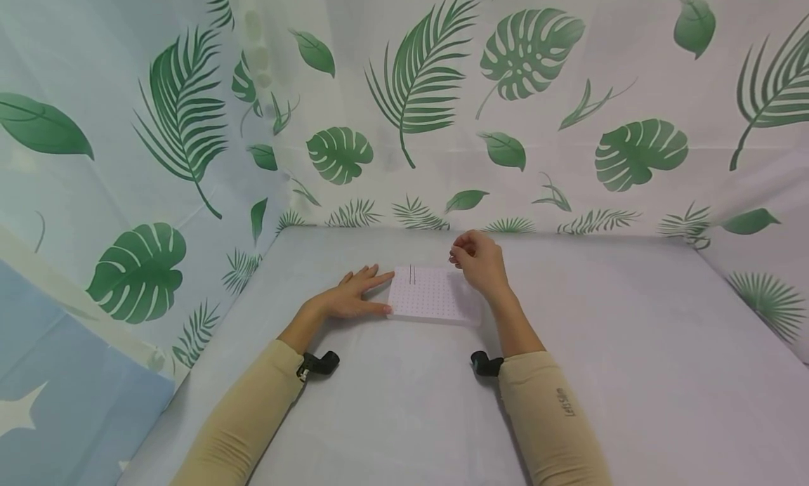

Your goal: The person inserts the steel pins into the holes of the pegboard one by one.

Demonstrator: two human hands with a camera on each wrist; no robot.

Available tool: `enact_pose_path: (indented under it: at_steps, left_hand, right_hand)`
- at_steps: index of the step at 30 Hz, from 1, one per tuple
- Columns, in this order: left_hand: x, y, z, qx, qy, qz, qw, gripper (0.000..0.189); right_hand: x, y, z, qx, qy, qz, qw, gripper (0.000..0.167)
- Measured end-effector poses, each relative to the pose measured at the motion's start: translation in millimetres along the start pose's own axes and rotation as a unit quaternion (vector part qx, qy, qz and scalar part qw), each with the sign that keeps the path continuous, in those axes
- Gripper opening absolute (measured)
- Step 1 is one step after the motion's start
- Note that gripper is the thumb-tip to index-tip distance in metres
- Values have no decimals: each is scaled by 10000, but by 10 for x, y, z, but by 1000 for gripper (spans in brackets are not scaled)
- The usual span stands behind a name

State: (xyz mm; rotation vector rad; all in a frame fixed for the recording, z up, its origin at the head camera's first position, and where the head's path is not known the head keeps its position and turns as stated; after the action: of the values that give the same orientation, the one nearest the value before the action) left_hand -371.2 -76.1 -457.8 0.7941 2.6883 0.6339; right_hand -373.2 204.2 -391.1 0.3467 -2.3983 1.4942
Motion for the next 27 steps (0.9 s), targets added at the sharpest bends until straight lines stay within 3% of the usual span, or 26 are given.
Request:
enact_pose_path:
  at_steps: [5,14,27]
  left_hand:
    - [12,-11,8,59,17,0,10000,88]
    - [15,-17,13,165,-19,-18,9999,88]
    - [20,-24,5,179,-46,-22,9998,89]
  right_hand:
    - [-11,-1,107,378,-200,78,9991,15]
    - [-31,-39,281,543,-575,141,9968,20]
    - [-55,-15,449,242,-997,184,9946,12]
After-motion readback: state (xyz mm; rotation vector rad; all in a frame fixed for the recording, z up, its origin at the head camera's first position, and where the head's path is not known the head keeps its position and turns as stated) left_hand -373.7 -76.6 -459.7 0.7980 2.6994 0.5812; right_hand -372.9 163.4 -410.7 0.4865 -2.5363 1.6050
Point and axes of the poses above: each hand's wrist, its own x-axis towards the middle knuckle, its own z-axis out of the palm, y = z × x, the point moved 5 cm from there along x, towards the middle knuckle, and after that the axes turned 4 degrees about x, right-handed, at the moved point
